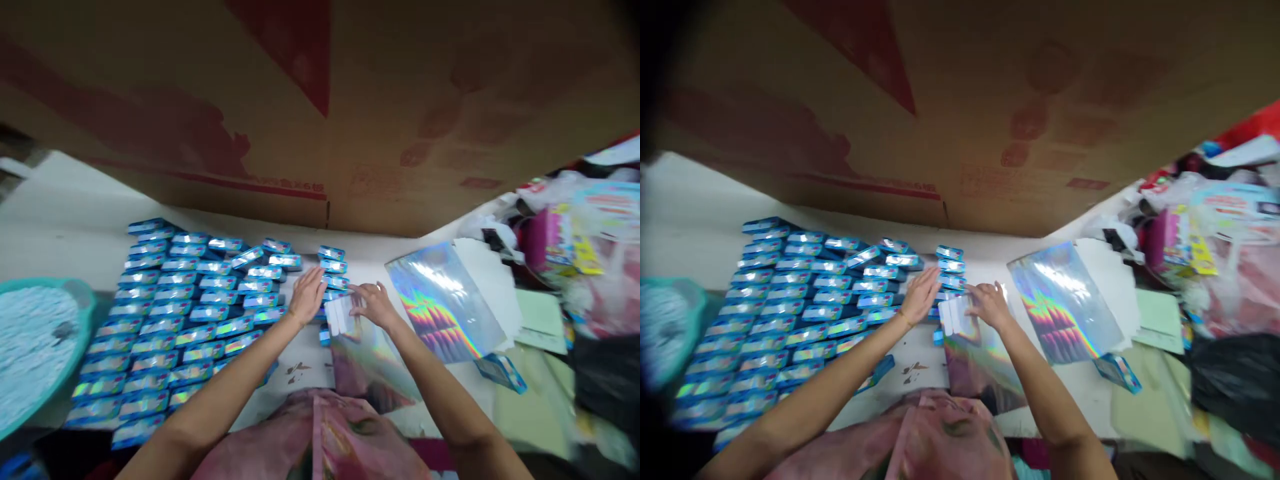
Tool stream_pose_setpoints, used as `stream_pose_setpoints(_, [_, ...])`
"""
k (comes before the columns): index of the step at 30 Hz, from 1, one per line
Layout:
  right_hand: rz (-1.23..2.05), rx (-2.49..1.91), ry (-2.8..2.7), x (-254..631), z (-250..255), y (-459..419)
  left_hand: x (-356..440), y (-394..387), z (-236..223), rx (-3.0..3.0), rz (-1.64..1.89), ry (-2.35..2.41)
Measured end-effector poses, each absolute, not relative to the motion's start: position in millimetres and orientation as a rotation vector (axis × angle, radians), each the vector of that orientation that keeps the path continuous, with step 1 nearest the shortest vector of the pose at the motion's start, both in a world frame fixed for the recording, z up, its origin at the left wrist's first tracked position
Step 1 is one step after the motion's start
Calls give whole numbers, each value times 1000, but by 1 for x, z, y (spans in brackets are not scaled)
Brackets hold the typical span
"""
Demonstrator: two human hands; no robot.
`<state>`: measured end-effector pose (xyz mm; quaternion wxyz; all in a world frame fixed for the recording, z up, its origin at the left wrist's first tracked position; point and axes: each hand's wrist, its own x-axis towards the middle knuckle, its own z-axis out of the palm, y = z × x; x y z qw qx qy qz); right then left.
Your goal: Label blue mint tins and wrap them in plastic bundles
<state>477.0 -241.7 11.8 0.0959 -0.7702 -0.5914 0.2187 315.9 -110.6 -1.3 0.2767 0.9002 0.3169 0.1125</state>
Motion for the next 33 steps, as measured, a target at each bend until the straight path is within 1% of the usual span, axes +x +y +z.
stream_pose_setpoints(3, [773,-2310,-1617,478,32,-277,308,-144,-12,2418,371,794])
stream_pose_setpoints(6, [901,-2192,-1609,499,82,-311,310,-163,-12,2443,382,718])
stream_pose_setpoints(9, [860,-2257,-1612,538,135,-333,315,-178,-2,2467,297,670])
stream_pose_setpoints(11, [789,-2434,-1647,568,150,-329,317,-186,6,2473,219,682])
stream_pose_setpoints(13, [683,-2613,-1722,595,145,-308,320,-193,12,2470,158,709])
stream_pose_setpoints(15, [551,-2721,-1783,618,126,-281,321,-196,15,2458,135,738])
stream_pose_setpoints(17, [419,-2731,-1787,636,101,-264,317,-196,16,2439,148,782])
stream_pose_setpoints(20, [154,-2751,-1571,660,68,-285,295,-193,14,2388,191,880])
stream_pose_setpoints(22, [70,-2884,-1195,673,51,-328,274,-193,11,2340,212,935])
stream_pose_setpoints(24, [168,-3046,-720,683,37,-377,254,-198,6,2286,229,979])
stream_pose_setpoints(26, [290,-3115,-468,687,26,-414,244,-207,2,2222,238,1007])
stream_pose_setpoints(29, [384,-3086,-360,686,18,-434,250,-224,-2,2116,218,961])
stream_pose_setpoints(33, [463,-2968,-300,692,20,-428,288,-242,4,1997,192,892])
